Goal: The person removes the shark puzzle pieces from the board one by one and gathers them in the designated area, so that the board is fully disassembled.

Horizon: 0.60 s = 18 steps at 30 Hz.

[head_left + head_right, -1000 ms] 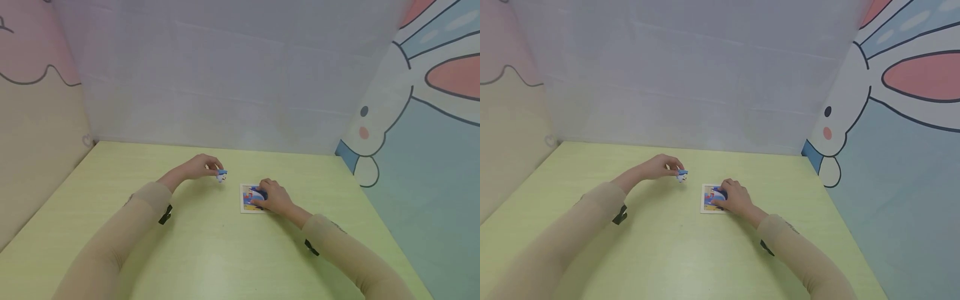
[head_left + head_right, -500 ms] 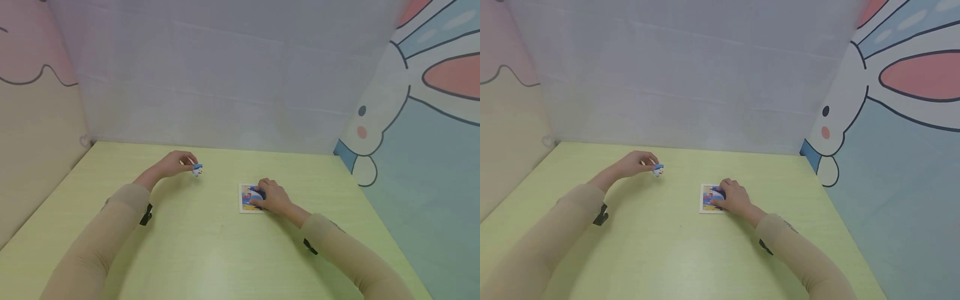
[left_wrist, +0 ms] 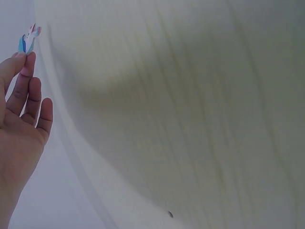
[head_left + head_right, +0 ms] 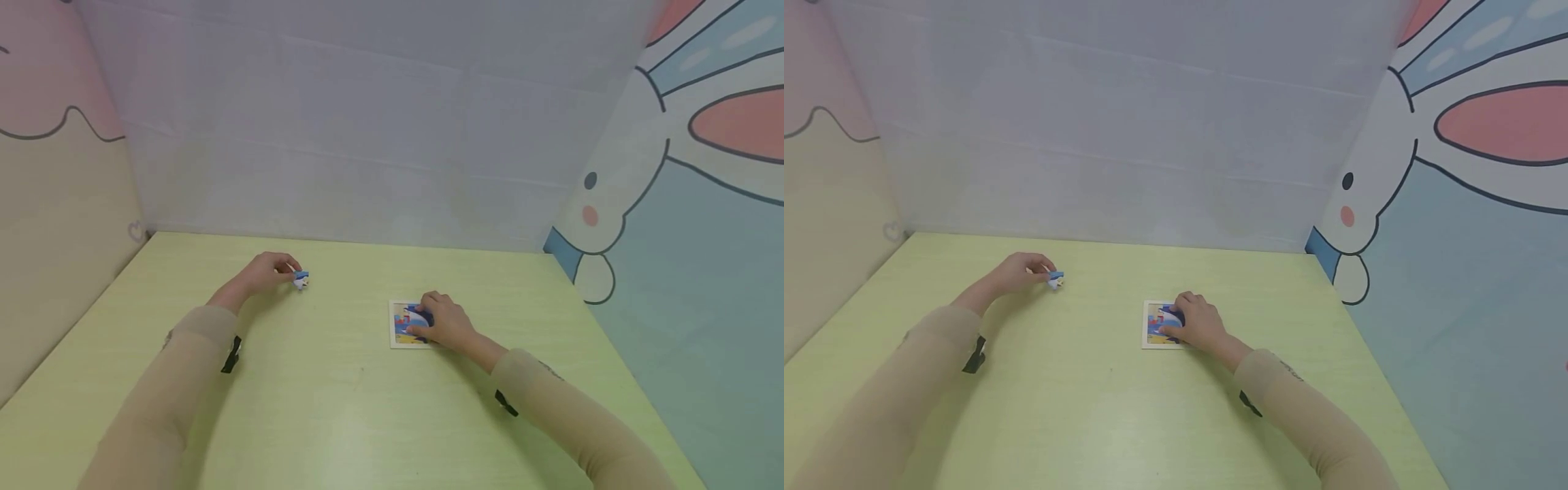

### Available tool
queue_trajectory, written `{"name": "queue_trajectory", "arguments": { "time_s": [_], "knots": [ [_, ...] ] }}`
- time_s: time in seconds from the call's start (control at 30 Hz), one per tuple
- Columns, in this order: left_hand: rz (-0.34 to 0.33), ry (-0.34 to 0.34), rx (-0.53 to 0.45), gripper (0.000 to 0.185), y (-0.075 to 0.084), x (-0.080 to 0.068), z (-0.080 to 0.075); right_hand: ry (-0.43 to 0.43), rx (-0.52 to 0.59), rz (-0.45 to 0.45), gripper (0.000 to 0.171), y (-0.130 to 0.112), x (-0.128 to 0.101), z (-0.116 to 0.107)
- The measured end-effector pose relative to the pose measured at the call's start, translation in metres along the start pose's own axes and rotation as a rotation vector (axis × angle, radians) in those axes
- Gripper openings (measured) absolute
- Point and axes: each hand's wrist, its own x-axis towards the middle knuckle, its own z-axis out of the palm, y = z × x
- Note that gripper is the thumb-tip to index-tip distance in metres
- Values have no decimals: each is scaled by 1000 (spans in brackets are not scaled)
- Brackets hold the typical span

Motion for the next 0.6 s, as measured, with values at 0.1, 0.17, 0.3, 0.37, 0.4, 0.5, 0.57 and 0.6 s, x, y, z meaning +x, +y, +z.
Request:
{"name": "queue_trajectory", "arguments": {
  "time_s": [0.1, 0.17, 0.3, 0.37, 0.4, 0.5, 0.57, 0.6],
  "knots": [
    [-18, -19, 3, 17, -9, 2, 1, 2, -2, 0, 44, 1, 1, 2],
    [-19, -32, 11, 17, -16, 4, 1, 2, -2, 1, 45, 1, 2, 2],
    [13, -43, 13, 15, -22, 5, 3, 2, -1, 2, 45, -1, 3, 3],
    [64, -37, 20, 13, -22, 5, 4, 2, -6, 5, 45, -1, 3, 3],
    [85, -34, 26, 13, -21, 5, 5, 3, -9, 6, 45, -1, 3, 3],
    [116, -27, 51, 13, -20, 7, 8, 5, -20, 11, 44, -1, 4, 4],
    [111, -19, 82, 13, -20, 11, 11, 5, -25, 12, 44, -1, 4, 4],
    [96, -24, 94, 13, -20, 13, 13, 4, -27, 13, 44, -2, 4, 5]
  ]
}}
